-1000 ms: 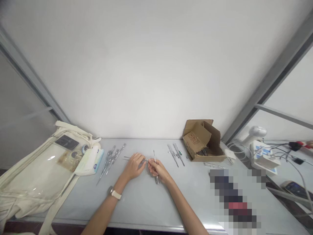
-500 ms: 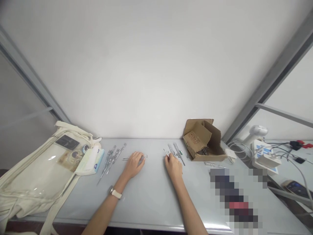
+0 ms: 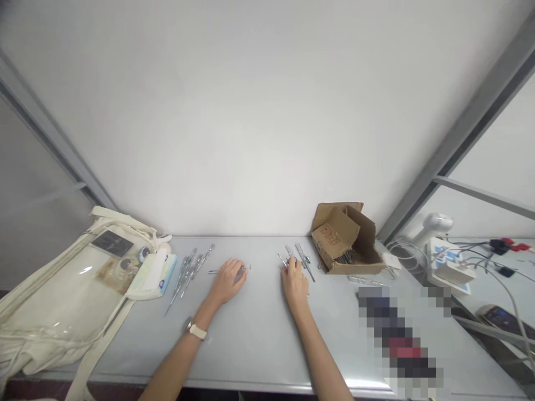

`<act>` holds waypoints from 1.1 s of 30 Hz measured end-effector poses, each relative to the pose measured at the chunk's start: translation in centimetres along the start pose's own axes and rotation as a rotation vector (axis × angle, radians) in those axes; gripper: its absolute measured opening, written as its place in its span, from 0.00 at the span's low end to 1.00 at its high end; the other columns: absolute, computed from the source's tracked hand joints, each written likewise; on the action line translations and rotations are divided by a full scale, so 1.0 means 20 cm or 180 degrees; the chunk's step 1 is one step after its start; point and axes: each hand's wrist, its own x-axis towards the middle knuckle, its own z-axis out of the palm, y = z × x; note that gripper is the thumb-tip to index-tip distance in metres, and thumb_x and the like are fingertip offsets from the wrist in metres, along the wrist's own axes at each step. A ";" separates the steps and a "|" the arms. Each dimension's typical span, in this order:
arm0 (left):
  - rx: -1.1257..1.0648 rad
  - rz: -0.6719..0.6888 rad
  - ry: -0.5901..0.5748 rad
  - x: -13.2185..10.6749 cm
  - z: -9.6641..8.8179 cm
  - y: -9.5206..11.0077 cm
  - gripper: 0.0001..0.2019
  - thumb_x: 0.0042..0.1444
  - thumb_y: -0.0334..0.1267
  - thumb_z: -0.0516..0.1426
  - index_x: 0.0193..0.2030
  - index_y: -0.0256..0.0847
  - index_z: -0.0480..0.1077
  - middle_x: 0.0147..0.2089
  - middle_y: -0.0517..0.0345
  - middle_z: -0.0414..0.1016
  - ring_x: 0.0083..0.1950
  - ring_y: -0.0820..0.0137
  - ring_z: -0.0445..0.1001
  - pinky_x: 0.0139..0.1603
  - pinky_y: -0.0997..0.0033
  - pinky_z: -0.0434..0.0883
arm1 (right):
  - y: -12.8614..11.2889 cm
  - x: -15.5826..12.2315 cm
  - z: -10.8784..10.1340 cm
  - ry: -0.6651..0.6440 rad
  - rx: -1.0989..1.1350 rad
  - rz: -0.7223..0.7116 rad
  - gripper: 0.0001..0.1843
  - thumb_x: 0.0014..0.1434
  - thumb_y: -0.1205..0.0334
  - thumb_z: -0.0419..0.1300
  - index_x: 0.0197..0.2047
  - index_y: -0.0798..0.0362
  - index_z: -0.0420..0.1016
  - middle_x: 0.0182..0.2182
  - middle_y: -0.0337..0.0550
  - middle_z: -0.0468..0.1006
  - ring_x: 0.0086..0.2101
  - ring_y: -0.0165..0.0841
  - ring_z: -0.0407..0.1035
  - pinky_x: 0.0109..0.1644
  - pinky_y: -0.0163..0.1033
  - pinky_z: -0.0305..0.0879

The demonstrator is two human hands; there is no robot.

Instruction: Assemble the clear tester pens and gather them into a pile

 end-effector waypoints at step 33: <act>0.0135 0.0369 -0.0143 0.00 -0.01 0.05 0.11 0.56 0.28 0.52 0.44 0.43 0.66 0.40 0.53 0.73 0.46 0.62 0.70 0.47 0.61 0.65 | -0.21 -0.07 0.08 -0.2207 0.4161 -0.0419 0.27 0.52 0.36 0.60 0.35 0.55 0.71 0.20 0.34 0.70 0.14 0.21 0.47 0.18 0.32 0.41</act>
